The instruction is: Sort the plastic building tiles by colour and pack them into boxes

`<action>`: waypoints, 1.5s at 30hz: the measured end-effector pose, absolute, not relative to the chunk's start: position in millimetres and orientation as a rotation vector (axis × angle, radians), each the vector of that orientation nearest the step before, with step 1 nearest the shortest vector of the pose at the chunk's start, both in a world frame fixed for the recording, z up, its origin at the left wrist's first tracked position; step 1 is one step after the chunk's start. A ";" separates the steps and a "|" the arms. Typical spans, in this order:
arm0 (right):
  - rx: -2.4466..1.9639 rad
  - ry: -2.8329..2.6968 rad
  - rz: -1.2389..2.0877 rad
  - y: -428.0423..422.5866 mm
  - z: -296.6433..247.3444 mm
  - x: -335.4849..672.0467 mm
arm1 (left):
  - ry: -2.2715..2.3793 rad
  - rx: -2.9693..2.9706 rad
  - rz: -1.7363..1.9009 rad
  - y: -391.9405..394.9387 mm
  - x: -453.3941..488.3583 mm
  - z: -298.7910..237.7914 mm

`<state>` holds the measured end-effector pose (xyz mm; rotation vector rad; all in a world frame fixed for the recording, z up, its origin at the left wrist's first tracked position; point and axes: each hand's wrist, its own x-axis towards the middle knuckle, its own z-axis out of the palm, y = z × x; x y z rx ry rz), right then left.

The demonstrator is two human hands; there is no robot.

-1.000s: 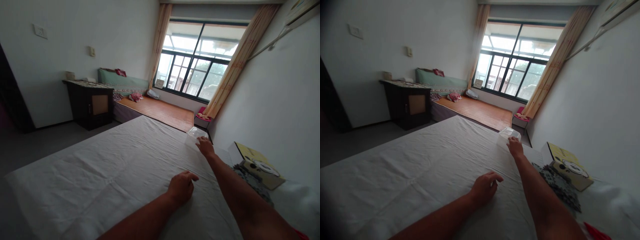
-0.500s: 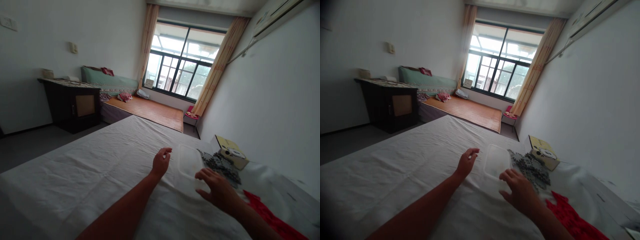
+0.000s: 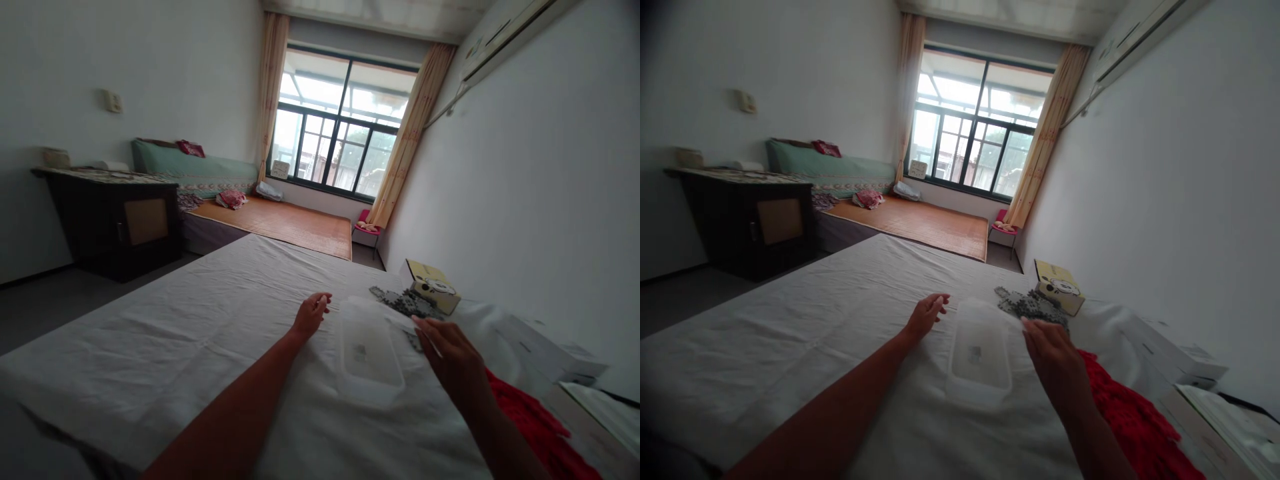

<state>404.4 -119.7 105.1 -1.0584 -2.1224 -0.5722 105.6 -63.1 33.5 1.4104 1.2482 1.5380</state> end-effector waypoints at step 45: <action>-1.331 -2.336 -0.125 -185.1 66.0 368.7 | 1.215 2.476 1.276 -91.3 125.0 41.5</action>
